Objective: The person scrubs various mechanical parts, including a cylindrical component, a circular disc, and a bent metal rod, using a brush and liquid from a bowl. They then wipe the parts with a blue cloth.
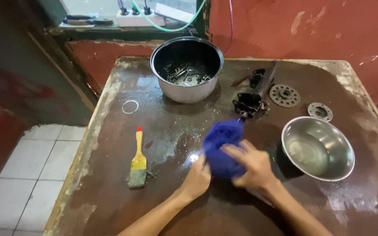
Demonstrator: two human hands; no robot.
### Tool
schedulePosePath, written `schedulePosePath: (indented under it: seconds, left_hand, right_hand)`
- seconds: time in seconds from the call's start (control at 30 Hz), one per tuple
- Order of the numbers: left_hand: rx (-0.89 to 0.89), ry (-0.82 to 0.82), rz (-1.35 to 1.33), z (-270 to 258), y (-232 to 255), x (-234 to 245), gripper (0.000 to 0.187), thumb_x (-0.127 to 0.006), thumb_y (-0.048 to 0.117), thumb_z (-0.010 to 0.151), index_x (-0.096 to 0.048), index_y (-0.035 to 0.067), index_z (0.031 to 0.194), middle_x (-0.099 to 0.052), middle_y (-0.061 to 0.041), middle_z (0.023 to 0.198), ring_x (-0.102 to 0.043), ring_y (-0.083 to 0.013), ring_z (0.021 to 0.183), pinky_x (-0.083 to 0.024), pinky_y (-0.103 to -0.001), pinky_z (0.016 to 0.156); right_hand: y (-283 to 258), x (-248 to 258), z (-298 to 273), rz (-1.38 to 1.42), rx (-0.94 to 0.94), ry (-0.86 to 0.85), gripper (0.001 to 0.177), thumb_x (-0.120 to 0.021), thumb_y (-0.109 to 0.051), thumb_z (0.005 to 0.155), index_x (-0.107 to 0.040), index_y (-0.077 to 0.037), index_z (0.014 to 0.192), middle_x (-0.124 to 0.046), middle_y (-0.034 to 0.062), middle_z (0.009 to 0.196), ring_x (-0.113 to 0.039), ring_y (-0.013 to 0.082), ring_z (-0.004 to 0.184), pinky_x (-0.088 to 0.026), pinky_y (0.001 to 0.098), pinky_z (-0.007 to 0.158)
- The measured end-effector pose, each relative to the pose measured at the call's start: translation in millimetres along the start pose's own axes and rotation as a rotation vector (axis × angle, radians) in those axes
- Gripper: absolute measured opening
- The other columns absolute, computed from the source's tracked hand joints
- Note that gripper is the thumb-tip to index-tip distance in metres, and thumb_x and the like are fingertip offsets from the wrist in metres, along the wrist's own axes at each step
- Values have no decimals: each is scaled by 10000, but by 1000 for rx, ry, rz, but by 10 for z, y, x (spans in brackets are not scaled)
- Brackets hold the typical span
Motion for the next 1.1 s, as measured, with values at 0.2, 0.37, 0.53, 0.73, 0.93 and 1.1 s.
schedulePosePath:
  seconds: [0.2,0.37,0.53,0.73,0.93,1.1]
  left_hand:
    - [-64,-35,-5,27,49,-44,353,-412,255,1121,-587,22,1321,-519,1,729,-474,-94,607,-426,-274,543]
    - [-334,-28,-104,-3,208,-29,319,-424,204,1138,-507,34,1394,-587,-21,932,-513,-123,809,-464,-288,708]
    - [-44,-12,-68,-12,-83,-20,357,-397,184,1070,-599,5,1303,-547,-8,726,-490,-98,568,-425,-275,505]
    - [-180,24,-42,70,14,33,345,-396,202,1119,-604,-31,1265,-596,-19,739,-524,-82,595,-453,-250,538]
    - [77,-36,-271,-23,100,-142,397,-443,243,1087,-508,93,1449,-513,8,765,-435,-76,583,-377,-248,495]
    - [-738,53,70,-151,487,-15,286,-440,248,1204,-573,12,1297,-649,-50,1061,-609,-114,945,-484,-279,787]
  right_hand:
    - [147,192,32,42,-102,178,703,-743,-94,537,-682,-154,1234,-709,164,1095,-718,345,933,-592,410,812]
    - [131,-65,-23,101,-63,-37,745,-798,-110,455,-708,-136,1194,-731,167,1063,-718,351,869,-588,422,741]
    - [207,92,17,103,-116,77,724,-801,-80,496,-706,-153,1210,-720,159,1060,-725,324,876,-602,400,767]
    - [-13,1,39,25,26,7,759,-823,-88,470,-681,-138,1213,-715,194,1091,-710,376,891,-574,448,759]
    - [253,184,-29,94,-208,221,667,-723,-5,599,-673,-151,1247,-713,136,1055,-726,334,951,-601,384,849]
    - [15,-47,41,124,-8,-56,753,-807,-71,421,-714,-133,1166,-717,199,1082,-725,364,878,-594,390,759]
Point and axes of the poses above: each hand's wrist, its own z-axis towards the middle knuckle, its own x-axis out of the back of the hand, y = z × x, the point moved 10 cm from there along z, towards the middle knuckle
